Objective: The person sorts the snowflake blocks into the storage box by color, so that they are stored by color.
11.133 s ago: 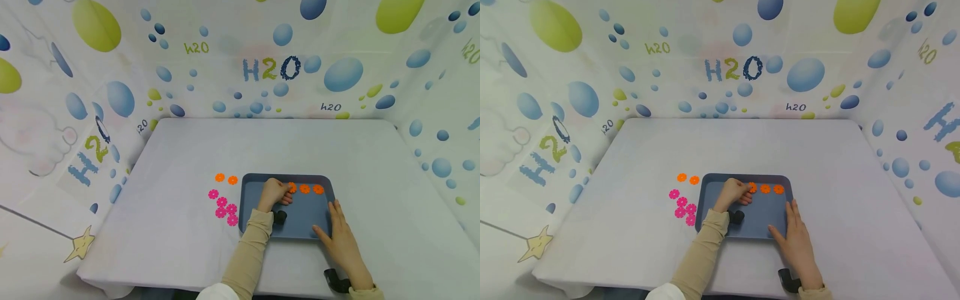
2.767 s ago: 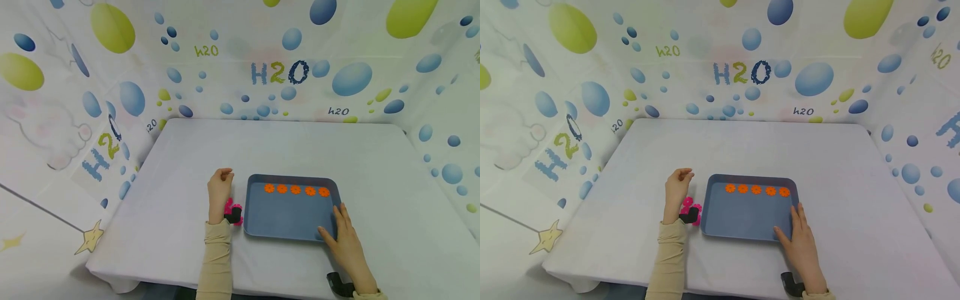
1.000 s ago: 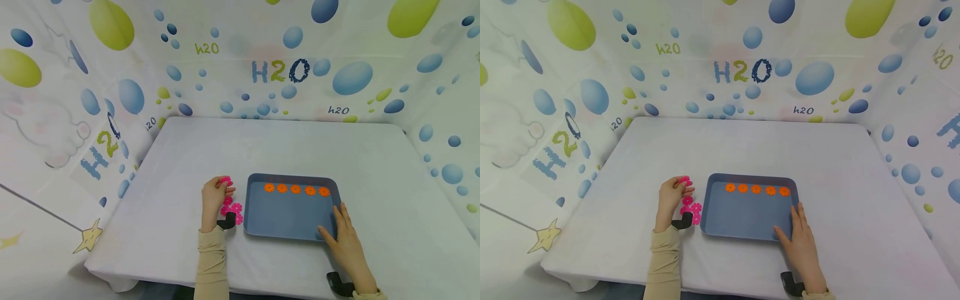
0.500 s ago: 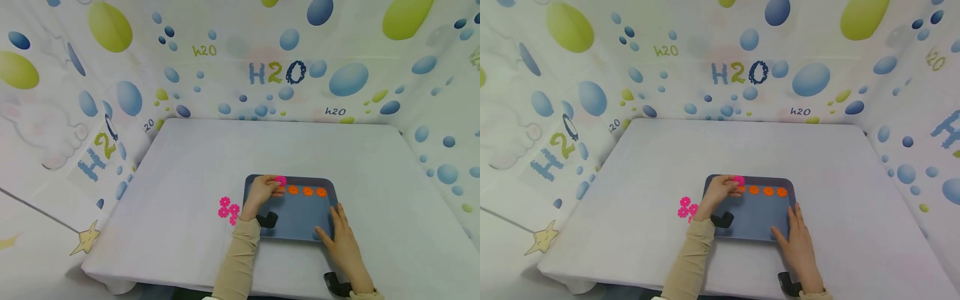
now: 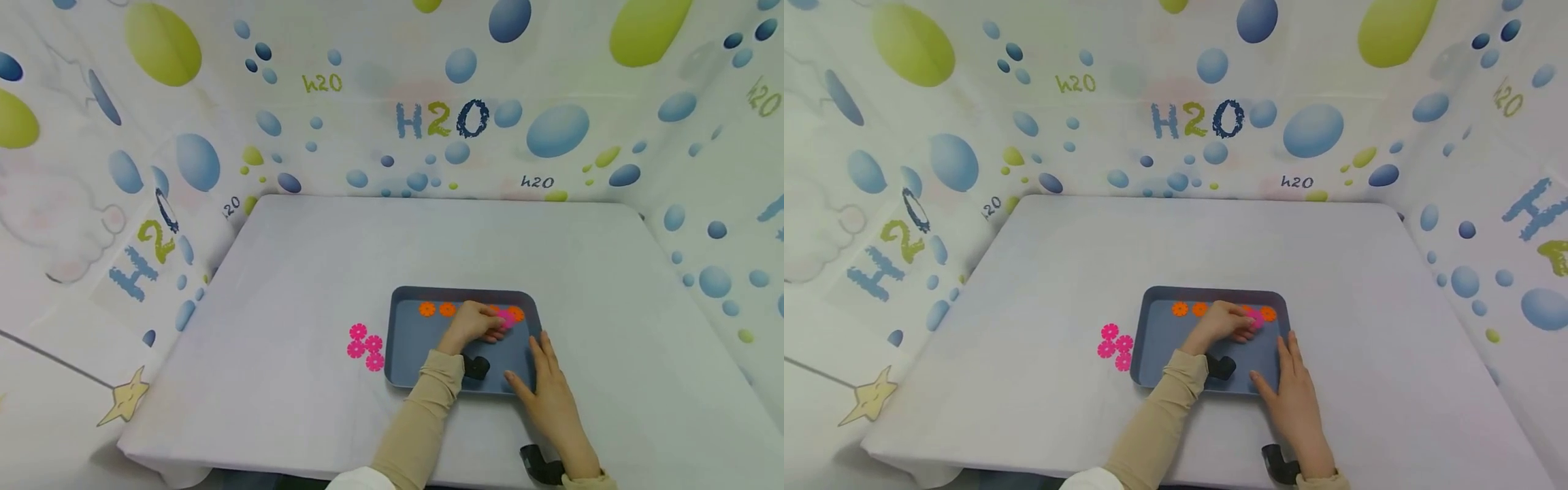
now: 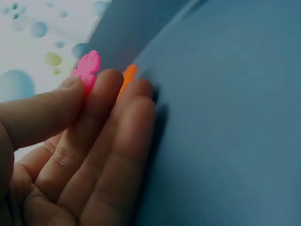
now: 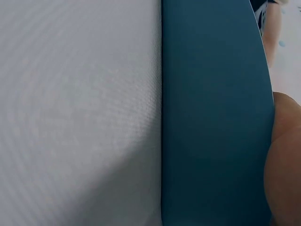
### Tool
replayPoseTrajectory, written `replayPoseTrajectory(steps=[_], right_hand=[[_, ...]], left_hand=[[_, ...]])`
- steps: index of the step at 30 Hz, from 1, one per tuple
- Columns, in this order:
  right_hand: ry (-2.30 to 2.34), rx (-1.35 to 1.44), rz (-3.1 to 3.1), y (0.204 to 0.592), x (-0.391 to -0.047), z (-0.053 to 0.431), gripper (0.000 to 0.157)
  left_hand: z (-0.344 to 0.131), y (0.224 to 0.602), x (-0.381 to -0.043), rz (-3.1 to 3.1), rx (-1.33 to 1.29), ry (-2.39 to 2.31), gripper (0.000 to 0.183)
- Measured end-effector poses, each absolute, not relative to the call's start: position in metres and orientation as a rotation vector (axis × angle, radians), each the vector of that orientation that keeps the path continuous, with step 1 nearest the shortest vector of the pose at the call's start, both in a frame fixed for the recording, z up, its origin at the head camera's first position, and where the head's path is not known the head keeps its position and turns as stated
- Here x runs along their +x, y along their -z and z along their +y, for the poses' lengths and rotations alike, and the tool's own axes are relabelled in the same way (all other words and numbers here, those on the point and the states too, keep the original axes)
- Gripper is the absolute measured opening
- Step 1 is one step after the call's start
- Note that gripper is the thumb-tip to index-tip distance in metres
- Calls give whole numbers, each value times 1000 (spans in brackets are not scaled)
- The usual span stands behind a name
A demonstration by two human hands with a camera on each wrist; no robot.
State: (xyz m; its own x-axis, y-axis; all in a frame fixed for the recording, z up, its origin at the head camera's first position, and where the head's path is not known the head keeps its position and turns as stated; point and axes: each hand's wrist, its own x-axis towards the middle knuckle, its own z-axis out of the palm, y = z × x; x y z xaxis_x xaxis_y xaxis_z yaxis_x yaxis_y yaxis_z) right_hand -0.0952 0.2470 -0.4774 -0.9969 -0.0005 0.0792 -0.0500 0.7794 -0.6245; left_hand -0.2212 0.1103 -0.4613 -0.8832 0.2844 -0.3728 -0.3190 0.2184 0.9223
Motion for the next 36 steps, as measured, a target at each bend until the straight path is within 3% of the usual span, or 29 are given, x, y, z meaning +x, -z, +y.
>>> replayPoseTrajectory(steps=[8, 22, 31, 36], right_hand=[[-1010, 73, -2851, 474, -97, 243, 78], [-1027, 66, -2858, 477, -94, 241, 78], [-1027, 58, -2867, 475, -94, 245, 80], [-1033, 54, -2889, 474, -94, 245, 80]], left_hand=[[126, 459, -217, 2138, -2, -1545, 13], [124, 456, -208, 2462, 168, -1117, 32], [61, 415, -208, 2450, 327, -1520, 35], [2, 401, -204, 2555, 179, -1726, 28]])
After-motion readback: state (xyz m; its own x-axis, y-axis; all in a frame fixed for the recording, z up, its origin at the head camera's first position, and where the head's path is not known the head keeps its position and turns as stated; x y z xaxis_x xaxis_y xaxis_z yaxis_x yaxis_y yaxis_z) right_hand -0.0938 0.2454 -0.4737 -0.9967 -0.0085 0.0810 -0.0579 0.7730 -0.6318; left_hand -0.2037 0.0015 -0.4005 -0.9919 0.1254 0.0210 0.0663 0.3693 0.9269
